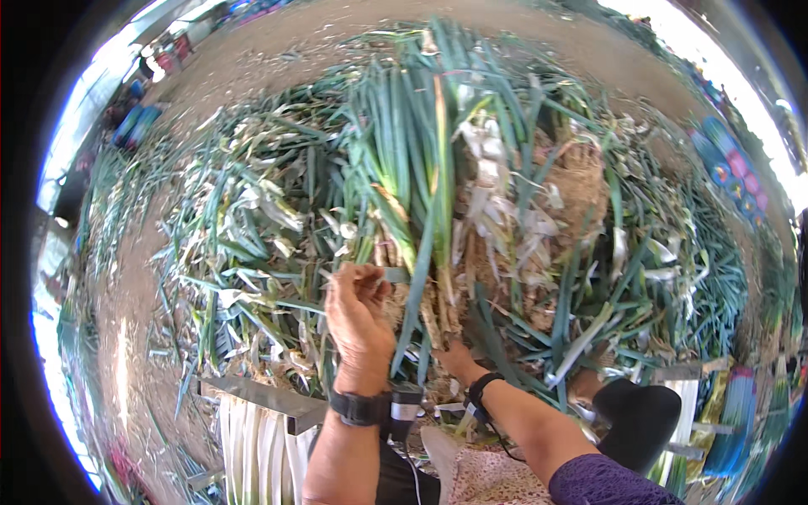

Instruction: The person sits on the ground and trims leeks by hand, removing outer layers and roots. The cleaned leeks are placed into a nearby container while the discarded parts remain on the ground.

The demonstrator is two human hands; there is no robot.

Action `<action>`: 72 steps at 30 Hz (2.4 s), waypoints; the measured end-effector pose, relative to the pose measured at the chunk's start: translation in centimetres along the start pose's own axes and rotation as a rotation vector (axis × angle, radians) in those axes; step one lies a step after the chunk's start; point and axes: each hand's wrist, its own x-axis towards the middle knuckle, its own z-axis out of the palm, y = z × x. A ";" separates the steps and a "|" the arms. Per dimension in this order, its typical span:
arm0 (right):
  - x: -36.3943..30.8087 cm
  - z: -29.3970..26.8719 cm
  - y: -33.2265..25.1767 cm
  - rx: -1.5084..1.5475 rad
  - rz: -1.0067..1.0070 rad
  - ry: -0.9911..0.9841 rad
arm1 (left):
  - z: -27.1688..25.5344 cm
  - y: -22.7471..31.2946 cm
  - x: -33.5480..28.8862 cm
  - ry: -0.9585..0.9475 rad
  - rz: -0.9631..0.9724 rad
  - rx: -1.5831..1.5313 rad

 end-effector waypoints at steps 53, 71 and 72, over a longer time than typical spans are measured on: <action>-14.0 -17.7 -15.0 0.149 -0.691 0.290 | 3.9 -5.0 -8.2 -0.628 -0.357 0.086; -14.2 -18.3 -12.9 0.432 -0.546 0.162 | 3.9 -6.5 -7.6 -0.635 -0.570 0.018; -15.1 -18.4 -14.0 0.297 -0.555 0.257 | 3.7 -6.7 -7.3 -0.665 -0.607 -0.016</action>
